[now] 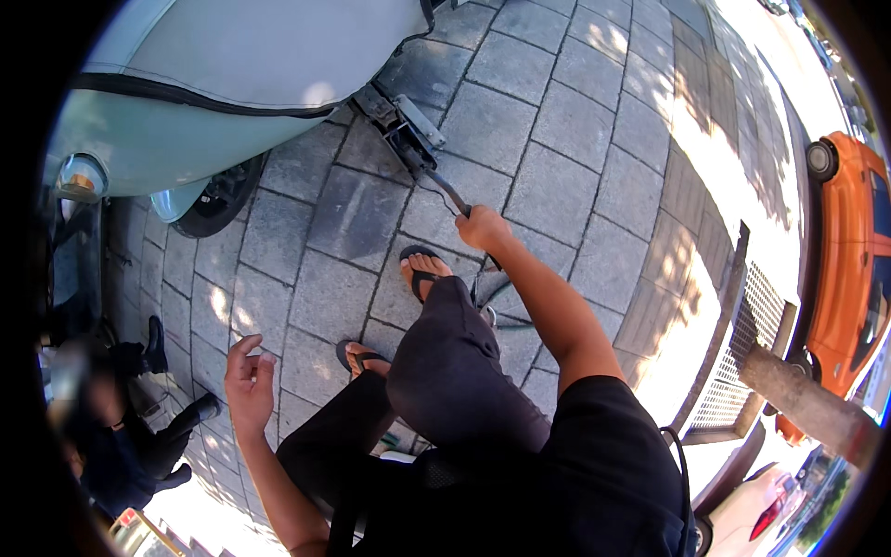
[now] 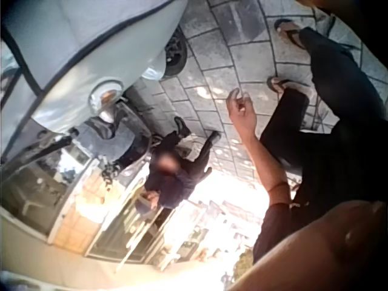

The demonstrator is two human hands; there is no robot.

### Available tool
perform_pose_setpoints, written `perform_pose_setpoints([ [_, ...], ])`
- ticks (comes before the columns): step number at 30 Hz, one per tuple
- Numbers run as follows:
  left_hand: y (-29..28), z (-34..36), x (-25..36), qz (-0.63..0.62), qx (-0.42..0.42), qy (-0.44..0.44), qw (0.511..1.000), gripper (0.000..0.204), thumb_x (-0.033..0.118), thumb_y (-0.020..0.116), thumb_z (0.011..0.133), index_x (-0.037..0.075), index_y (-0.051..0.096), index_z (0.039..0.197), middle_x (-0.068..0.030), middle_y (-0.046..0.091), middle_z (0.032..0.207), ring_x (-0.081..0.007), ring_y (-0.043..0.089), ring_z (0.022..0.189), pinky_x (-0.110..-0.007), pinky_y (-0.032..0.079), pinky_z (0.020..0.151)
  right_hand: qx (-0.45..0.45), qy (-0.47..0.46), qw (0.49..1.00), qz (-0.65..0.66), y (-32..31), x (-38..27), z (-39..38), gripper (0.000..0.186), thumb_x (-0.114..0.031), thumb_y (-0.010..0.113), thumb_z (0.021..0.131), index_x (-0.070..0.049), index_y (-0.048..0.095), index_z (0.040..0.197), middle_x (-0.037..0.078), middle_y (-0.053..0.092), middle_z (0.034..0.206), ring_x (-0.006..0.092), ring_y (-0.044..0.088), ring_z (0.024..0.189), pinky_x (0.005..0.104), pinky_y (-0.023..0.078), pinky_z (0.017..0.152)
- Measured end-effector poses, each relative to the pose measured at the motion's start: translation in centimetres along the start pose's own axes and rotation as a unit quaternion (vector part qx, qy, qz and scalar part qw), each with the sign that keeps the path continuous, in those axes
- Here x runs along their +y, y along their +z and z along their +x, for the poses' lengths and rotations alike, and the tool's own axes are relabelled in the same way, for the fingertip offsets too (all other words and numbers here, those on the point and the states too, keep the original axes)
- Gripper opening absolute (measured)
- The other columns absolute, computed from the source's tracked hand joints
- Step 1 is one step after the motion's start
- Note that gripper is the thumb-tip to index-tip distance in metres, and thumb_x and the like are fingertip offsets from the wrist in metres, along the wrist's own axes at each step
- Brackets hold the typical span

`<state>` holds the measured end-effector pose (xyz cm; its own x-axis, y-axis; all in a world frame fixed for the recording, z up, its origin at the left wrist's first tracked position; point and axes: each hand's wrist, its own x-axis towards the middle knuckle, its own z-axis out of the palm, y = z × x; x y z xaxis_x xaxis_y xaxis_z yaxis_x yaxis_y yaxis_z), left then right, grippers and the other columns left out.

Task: The person retrieves a metal tool from a cluttered indoor shop and carries it outside to a light green scooter. They use the tool to repeatedly strike and pry at the scooter's undercarriage near the rear wheel while another person sits nearby.

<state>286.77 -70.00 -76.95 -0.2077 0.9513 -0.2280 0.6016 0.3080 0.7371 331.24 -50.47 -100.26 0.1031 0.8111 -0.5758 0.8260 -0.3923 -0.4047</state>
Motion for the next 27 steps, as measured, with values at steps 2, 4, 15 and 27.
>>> perform_pose_setpoints([
  [2, 0.0, 0.0, 0.0, -0.001, 0.000, 0.002, 1.000, 0.037, 0.007, 0.070, 0.101, 0.003, 0.060, 0.137, -0.0053, 0.070, 0.097, -0.0107, 0.066, 0.083, -0.027, 0.051, 0.077, 0.006, -0.003, 1.000, -0.001, 0.1, 0.3, 0.2, 0.057, -0.049, 0.061, 0.099, 0.005, 0.075, 0.111, 0.033, 0.073, 0.113, 0.0493, 0.070, 0.113, 0.0539, 0.053, 0.099],
  [4, 0.0, 0.0, 0.3, -0.002, -0.003, 0.001, 1.000, 0.036, 0.007, 0.070, 0.101, 0.002, 0.060, 0.136, -0.0062, 0.071, 0.104, -0.0111, 0.067, 0.085, -0.027, 0.052, 0.077, 0.010, -0.007, 1.000, -0.003, 0.4, 0.7, 0.6, 0.057, -0.050, 0.061, 0.099, 0.005, 0.074, 0.111, 0.034, 0.072, 0.113, 0.0498, 0.069, 0.113, 0.0537, 0.053, 0.099],
  [15, -0.1, -0.1, 1.2, -0.019, 0.013, 0.003, 1.000, 0.030, 0.004, 0.071, 0.098, 0.001, 0.066, 0.127, -0.0106, 0.066, 0.132, -0.0121, 0.067, 0.085, -0.027, 0.053, 0.073, -0.162, 0.045, 0.952, 0.257, -1.7, -0.9, 0.1, 0.038, -0.033, 0.078, 0.097, 0.001, 0.063, 0.105, 0.012, 0.068, 0.086, 0.0190, 0.069, 0.080, 0.0428, 0.055, 0.061],
  [27, -0.1, -0.2, 1.8, -0.016, 0.018, 0.019, 1.000, 0.031, 0.008, 0.073, 0.099, 0.001, 0.067, 0.128, -0.0124, 0.066, 0.133, -0.0136, 0.068, 0.087, -0.027, 0.054, 0.073, 0.026, -0.066, 0.983, -0.167, 3.3, 0.4, -0.6, 0.064, -0.016, 0.059, 0.099, 0.000, 0.033, 0.155, 0.028, 0.072, 0.122, 0.0431, 0.074, 0.109, 0.0513, 0.058, 0.092],
])
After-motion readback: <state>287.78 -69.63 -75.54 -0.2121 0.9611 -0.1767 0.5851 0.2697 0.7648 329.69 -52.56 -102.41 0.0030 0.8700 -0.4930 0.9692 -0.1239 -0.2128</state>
